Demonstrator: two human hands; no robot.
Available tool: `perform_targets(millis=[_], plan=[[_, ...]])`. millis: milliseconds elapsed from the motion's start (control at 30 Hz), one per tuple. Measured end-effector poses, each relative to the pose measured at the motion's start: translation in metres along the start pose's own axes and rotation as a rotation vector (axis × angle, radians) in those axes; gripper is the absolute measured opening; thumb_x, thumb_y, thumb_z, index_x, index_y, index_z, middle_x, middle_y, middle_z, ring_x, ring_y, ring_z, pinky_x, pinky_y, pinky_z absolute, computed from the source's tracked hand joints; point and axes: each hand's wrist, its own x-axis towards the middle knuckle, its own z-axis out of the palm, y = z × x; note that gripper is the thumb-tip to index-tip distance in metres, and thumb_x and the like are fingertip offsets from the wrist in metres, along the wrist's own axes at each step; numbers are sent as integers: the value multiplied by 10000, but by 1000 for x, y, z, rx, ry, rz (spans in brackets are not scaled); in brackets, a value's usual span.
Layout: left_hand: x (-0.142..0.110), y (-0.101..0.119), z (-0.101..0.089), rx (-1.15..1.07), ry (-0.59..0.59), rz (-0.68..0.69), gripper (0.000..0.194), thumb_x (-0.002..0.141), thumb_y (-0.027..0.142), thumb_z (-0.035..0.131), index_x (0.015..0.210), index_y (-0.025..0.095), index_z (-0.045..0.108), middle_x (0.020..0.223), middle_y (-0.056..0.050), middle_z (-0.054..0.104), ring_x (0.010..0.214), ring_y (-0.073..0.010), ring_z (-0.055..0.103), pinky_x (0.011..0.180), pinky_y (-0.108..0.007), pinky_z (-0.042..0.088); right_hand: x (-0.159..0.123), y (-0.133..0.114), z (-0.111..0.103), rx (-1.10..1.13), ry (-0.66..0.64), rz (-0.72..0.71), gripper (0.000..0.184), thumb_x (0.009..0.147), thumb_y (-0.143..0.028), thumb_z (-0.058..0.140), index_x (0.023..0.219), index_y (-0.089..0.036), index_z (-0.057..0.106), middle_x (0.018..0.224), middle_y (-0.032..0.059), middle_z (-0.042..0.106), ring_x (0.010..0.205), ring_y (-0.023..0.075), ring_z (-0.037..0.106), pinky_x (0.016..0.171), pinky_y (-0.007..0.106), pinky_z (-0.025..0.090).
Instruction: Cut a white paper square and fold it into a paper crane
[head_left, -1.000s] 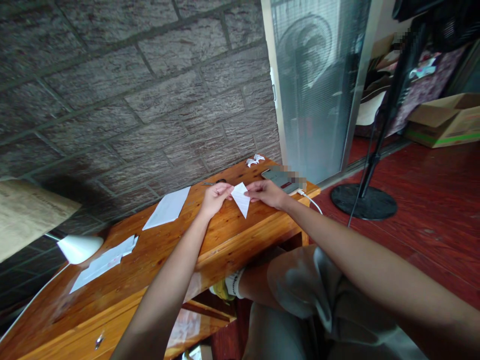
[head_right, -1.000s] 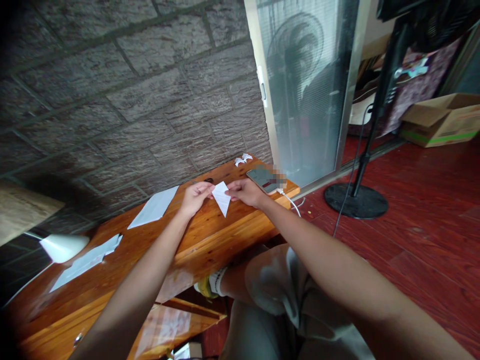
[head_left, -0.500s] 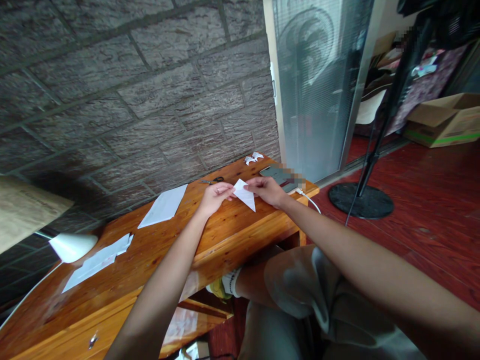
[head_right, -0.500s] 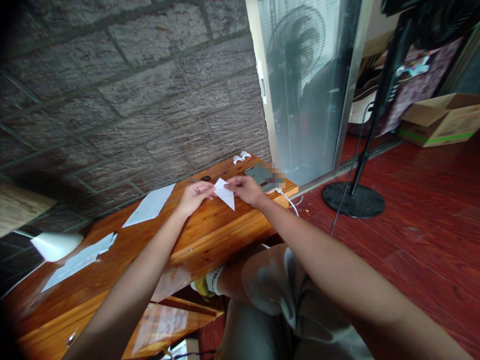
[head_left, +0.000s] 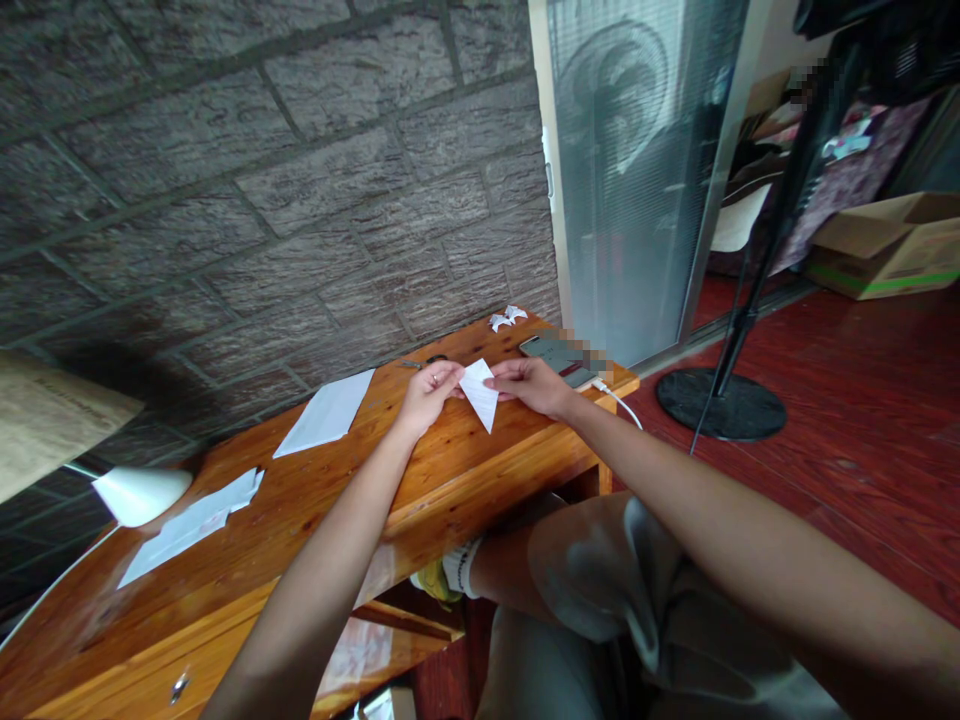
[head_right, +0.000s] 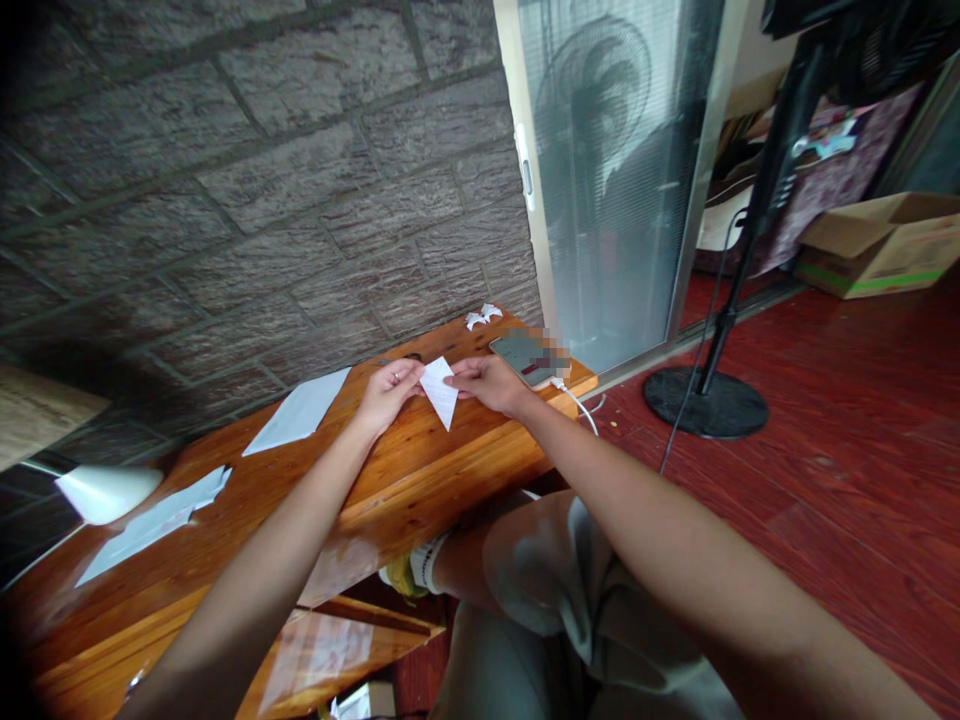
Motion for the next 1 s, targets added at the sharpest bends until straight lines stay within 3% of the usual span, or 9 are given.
perform_targets(millis=[467,733,1000], plan=[[0,-1,0,52,-7,24,398,664,484,771,869,150,699,706,-26,696,591,-122,596,577,-250,486,-1,-1,-1,-38,-49,-13,273,641,-283,834,860,-153,737,817,24,759,740,114,680,704,210,547],[-3,3,0,2,-90,62,388,742,430,734,1047,191,699,735,-9,662,632,-106,571,584,-225,463,-4,-5,-1,13,-36,35,261,638,-245,836,867,-153,753,834,31,760,770,120,685,762,234,560],[-1,-1,3,-47,-29,-31,363,654,432,795,882,159,723,830,-51,717,677,-137,620,598,-254,507,-5,-8,-4,58,-44,23,305,619,-282,847,886,-164,758,862,34,763,793,132,692,824,273,547]])
